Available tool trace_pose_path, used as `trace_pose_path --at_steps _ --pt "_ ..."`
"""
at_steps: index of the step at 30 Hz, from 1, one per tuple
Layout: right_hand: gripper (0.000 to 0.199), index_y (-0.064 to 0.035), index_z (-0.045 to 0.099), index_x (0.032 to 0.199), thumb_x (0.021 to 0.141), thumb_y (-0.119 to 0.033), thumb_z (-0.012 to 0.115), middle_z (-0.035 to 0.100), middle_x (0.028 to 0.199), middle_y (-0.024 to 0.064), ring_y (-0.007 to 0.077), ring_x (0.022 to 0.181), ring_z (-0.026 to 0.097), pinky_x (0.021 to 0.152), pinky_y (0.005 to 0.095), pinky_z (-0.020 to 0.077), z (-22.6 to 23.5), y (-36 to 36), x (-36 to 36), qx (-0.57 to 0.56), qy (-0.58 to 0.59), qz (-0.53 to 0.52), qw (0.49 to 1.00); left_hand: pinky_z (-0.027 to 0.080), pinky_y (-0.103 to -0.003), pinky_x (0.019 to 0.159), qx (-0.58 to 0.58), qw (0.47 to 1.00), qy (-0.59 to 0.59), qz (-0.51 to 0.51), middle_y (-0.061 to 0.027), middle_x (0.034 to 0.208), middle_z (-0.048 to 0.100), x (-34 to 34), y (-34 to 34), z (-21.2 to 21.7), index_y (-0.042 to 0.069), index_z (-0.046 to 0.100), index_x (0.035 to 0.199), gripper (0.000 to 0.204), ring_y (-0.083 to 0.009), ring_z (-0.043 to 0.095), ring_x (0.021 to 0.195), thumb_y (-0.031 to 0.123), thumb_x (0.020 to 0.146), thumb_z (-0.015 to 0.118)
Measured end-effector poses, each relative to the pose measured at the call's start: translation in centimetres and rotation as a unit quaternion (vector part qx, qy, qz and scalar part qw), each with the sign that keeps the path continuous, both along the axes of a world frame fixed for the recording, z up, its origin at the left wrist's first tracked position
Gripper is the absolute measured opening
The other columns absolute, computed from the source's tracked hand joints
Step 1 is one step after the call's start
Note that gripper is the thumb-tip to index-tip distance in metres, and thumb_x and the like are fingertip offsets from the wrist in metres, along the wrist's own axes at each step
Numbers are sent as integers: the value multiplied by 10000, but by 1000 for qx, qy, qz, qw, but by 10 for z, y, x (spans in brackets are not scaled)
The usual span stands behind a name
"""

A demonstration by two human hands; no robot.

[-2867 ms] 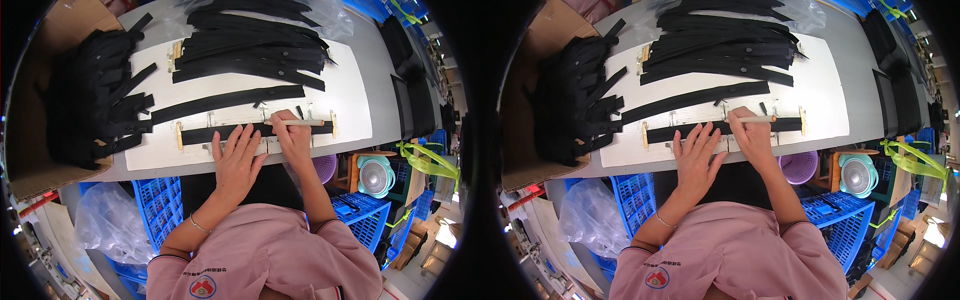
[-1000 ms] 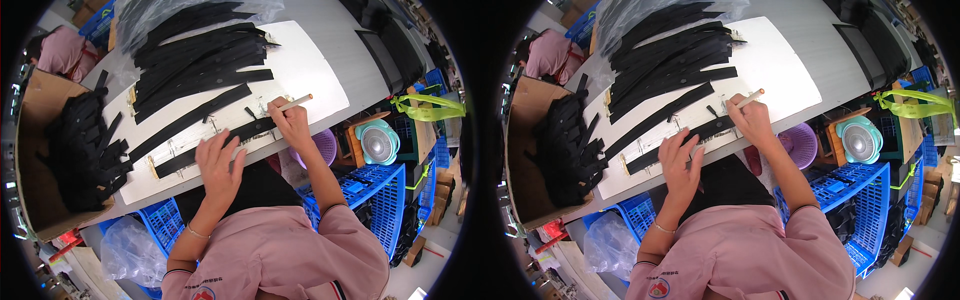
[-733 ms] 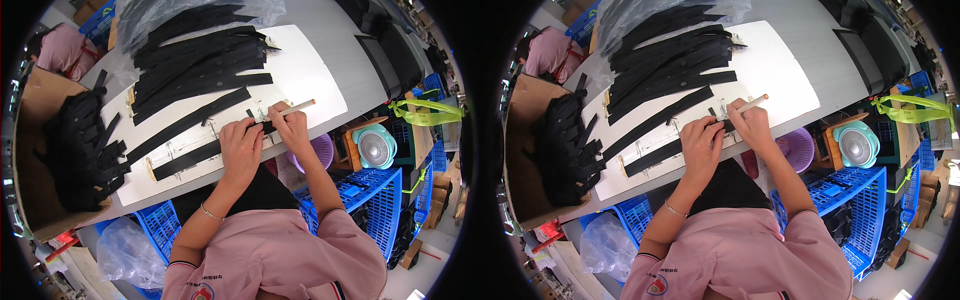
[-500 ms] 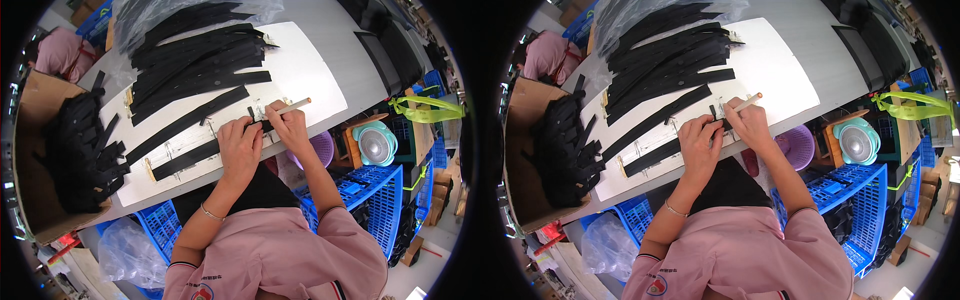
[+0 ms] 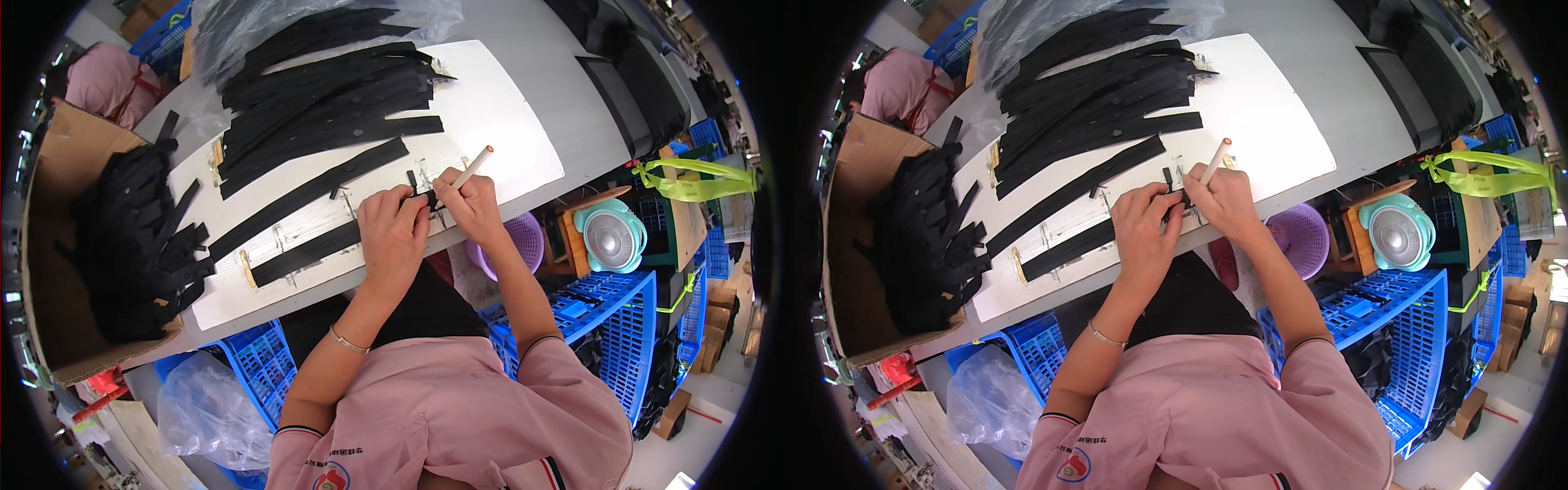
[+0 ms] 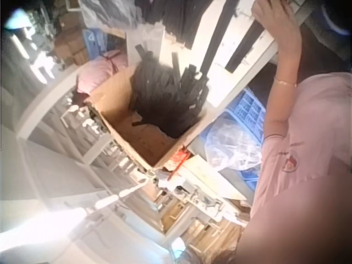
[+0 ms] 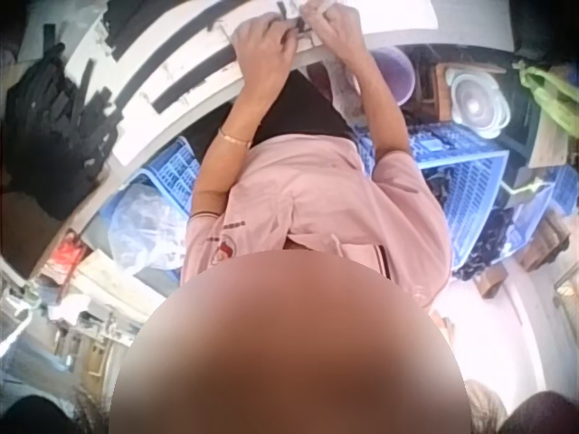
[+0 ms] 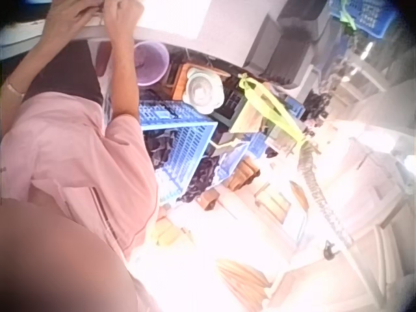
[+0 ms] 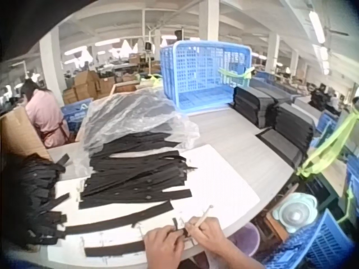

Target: The person is sorting and aligning black zippers on a white board with markings, using a small stick for precision.

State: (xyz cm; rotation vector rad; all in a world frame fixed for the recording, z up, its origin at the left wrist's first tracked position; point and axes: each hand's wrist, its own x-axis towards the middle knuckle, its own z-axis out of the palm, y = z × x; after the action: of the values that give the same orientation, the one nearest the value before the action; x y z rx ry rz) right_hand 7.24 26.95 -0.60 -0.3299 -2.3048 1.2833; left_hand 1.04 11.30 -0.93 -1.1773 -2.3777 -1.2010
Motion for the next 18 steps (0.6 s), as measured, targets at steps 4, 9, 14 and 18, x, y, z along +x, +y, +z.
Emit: trace_pose_path --at_steps 4,9,14,18 --pt "257 -26 615 802 979 -212 603 586 618 137 266 547 608 548 375 455 1 -1 -1 -20 -1 3 1000 414 -394 960 2 1000 0 2 -40 1091 679 0 0 0 73 751 995 164 -261 597 1057 96 834 773" --pt "252 -32 634 801 977 -208 599 600 612 114 249 538 602 546 357 460 -2 1 -2 -6 -2 10 1000 414 -397 968 8 1000 -6 -1 -41 1093 674 -1 0 2 66 750 994 166 -263 596 1056 94 832 774" --pt "244 -20 671 835 995 -189 600 600 618 74 166 561 592 547 323 453 -2 0 2 -53 1 13 998 419 -478 1034 27 999 -24 -23 -89 1184 655 -4 -9 -3 46 742 1058 209 -303 578 1134 93 855 752" --pt "205 16 708 933 1041 -124 605 619 734 10 60 664 534 618 236 425 1 -7 6 -98 100 -23 990 381 -472 1115 8 997 37 71 -123 1313 647 -29 -32 7 54 729 1184 314 -352 538 1283 83 872 751"
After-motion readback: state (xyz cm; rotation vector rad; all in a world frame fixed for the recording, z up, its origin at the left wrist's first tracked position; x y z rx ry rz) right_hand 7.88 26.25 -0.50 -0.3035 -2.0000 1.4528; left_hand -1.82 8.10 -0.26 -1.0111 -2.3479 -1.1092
